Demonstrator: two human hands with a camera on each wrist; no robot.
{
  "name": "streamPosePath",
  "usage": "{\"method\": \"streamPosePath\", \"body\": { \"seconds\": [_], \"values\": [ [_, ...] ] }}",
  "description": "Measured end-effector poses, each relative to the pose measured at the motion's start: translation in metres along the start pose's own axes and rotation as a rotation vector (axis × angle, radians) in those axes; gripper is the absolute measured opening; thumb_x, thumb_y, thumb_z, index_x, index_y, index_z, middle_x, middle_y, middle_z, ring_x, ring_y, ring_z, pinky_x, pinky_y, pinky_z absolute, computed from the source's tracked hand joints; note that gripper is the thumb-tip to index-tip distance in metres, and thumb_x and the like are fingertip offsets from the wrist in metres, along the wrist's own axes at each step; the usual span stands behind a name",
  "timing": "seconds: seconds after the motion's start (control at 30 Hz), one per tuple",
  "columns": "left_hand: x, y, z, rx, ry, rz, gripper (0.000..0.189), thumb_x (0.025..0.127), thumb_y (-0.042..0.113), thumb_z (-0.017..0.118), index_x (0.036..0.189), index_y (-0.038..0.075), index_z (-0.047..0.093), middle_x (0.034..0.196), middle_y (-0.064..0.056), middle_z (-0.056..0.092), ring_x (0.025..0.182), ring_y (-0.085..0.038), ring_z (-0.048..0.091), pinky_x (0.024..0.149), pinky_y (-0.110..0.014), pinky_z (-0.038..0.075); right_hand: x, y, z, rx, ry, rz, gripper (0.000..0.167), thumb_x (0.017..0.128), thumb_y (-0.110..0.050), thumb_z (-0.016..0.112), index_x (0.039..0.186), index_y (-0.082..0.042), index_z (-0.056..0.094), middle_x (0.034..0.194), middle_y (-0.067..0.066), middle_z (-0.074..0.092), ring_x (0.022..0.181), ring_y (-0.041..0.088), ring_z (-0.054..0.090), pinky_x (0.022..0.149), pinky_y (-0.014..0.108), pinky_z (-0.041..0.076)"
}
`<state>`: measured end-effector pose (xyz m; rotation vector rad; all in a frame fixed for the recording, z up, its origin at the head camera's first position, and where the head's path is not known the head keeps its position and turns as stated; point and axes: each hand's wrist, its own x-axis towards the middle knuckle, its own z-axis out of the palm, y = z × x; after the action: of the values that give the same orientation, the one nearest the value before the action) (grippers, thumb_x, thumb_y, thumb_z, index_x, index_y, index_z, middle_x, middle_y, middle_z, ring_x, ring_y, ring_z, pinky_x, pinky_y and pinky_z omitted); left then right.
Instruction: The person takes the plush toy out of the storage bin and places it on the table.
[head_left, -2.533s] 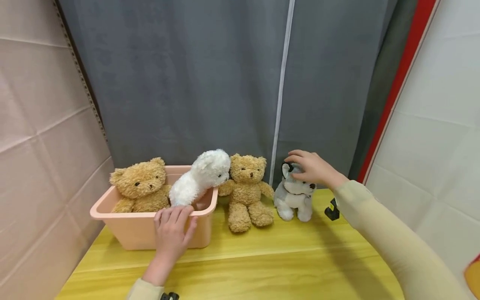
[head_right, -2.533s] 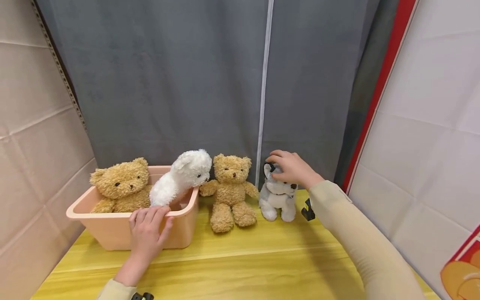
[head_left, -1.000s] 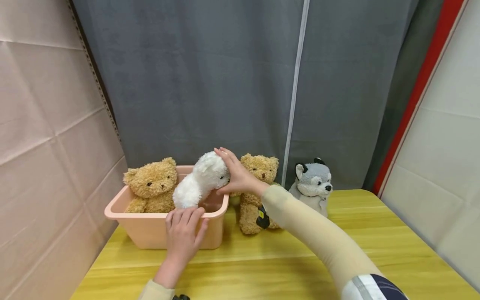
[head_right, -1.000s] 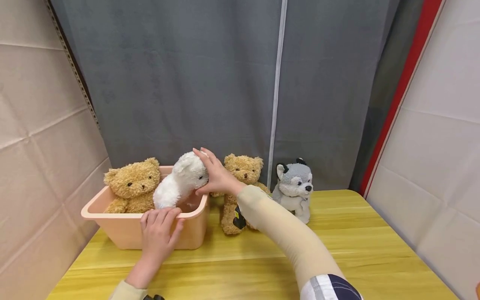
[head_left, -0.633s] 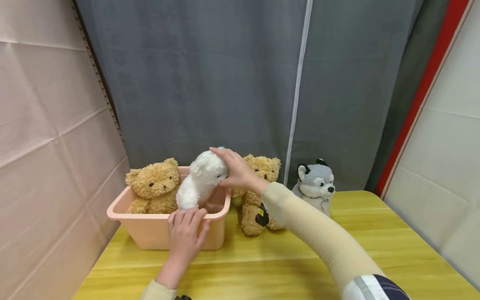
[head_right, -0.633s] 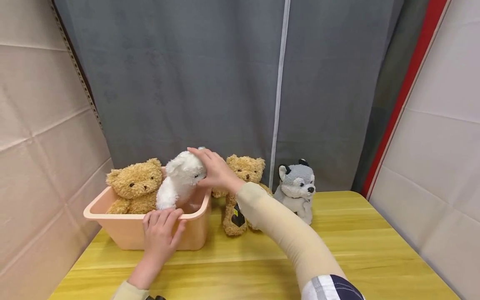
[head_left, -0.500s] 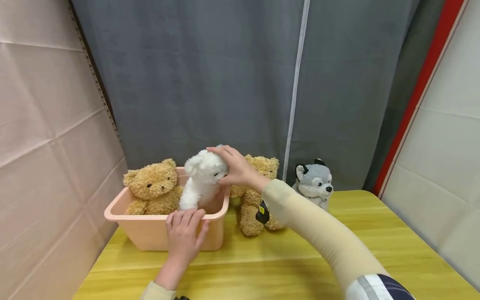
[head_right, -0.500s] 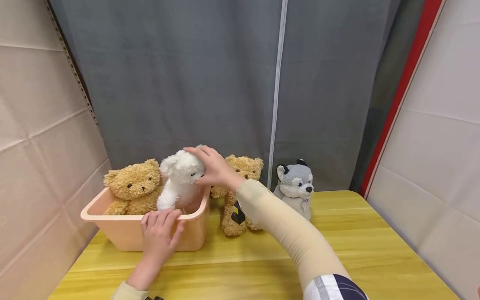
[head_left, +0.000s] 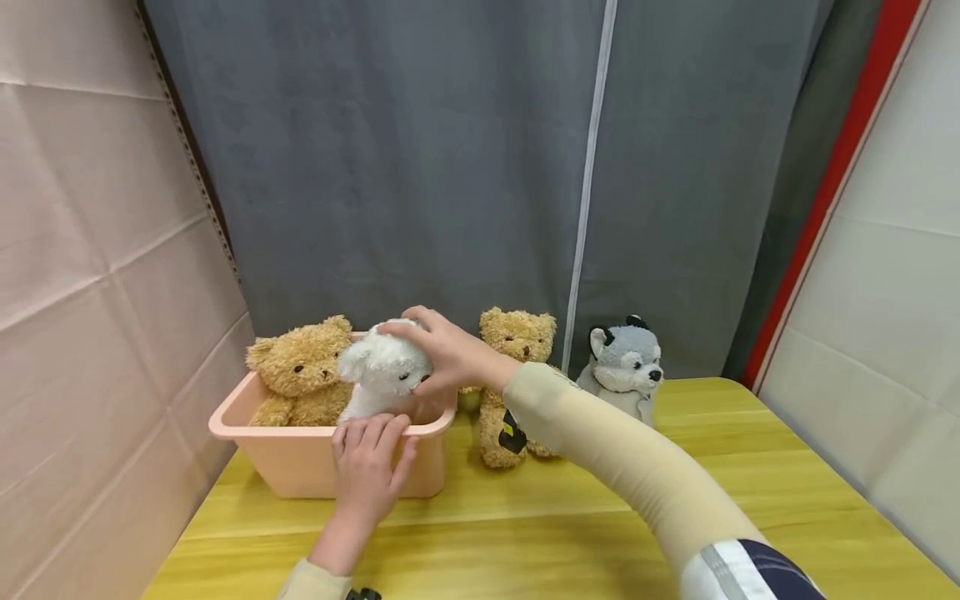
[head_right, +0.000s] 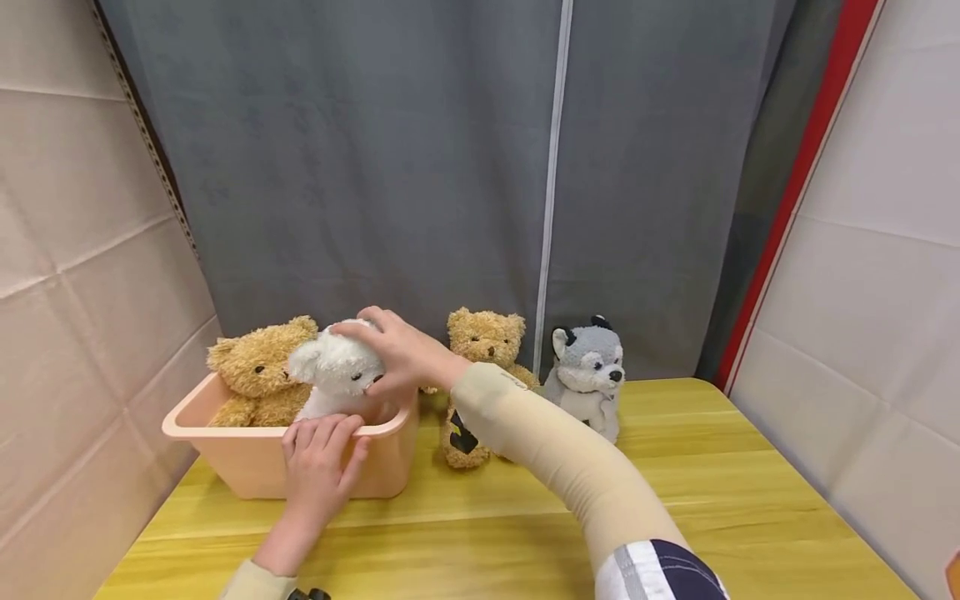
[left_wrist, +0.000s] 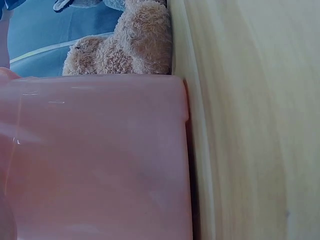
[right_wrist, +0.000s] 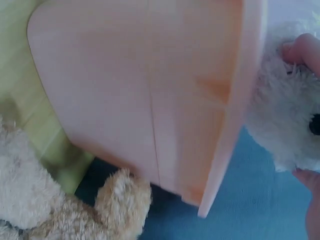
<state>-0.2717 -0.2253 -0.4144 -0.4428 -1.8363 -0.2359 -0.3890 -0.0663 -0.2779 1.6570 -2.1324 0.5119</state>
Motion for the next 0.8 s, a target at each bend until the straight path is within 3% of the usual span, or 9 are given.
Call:
{"method": "streamPosePath", "body": {
  "seconds": [0.17,0.37,0.6,0.8],
  "values": [
    [-0.002,-0.001,0.000,0.007,-0.008,0.013,0.038,0.099,0.042,0.043,0.104,0.010,0.065,0.099,-0.005,0.060,0.087,-0.029,0.050,0.085,-0.051,0.028,0.008,-0.010,0.009,-0.074,-0.062,-0.045,0.100,0.067,-0.039,0.087,0.150,-0.026,0.031,0.151,0.009,0.029,0.137,0.022,0.029,0.104,0.037,0.036],
    [-0.002,-0.001,0.000,0.005,-0.018,0.004,0.040,0.099,0.043,0.042,0.104,0.011,0.065,0.099,-0.005,0.060,0.087,-0.028,0.049,0.086,-0.051,0.028,0.012,-0.010,0.012,-0.151,-0.075,-0.081,0.104,0.069,-0.055,0.081,0.153,-0.030,0.025,0.152,0.007,0.029,0.136,0.020,0.029,0.105,0.039,0.032],
    [0.002,0.001,0.003,-0.006,-0.002,0.021,0.038,0.099,0.042,0.044,0.104,0.011,0.065,0.099,-0.005,0.061,0.088,-0.028,0.050,0.085,-0.051,0.028,0.014,-0.009,0.000,-0.112,-0.074,-0.103,0.097,0.070,-0.040,0.086,0.150,-0.028,0.033,0.140,0.007,0.042,0.125,0.019,0.040,0.099,0.033,0.038],
    [0.001,0.001,0.001,-0.018,0.030,0.001,0.039,0.099,0.043,0.044,0.102,0.010,0.066,0.099,-0.007,0.062,0.088,-0.029,0.051,0.085,-0.052,0.028,0.023,-0.013,-0.016,-0.154,-0.109,-0.127,0.090,0.069,-0.031,0.086,0.146,-0.026,0.040,0.129,0.003,0.049,0.115,0.016,0.045,0.093,0.028,0.041]
  ]
}}
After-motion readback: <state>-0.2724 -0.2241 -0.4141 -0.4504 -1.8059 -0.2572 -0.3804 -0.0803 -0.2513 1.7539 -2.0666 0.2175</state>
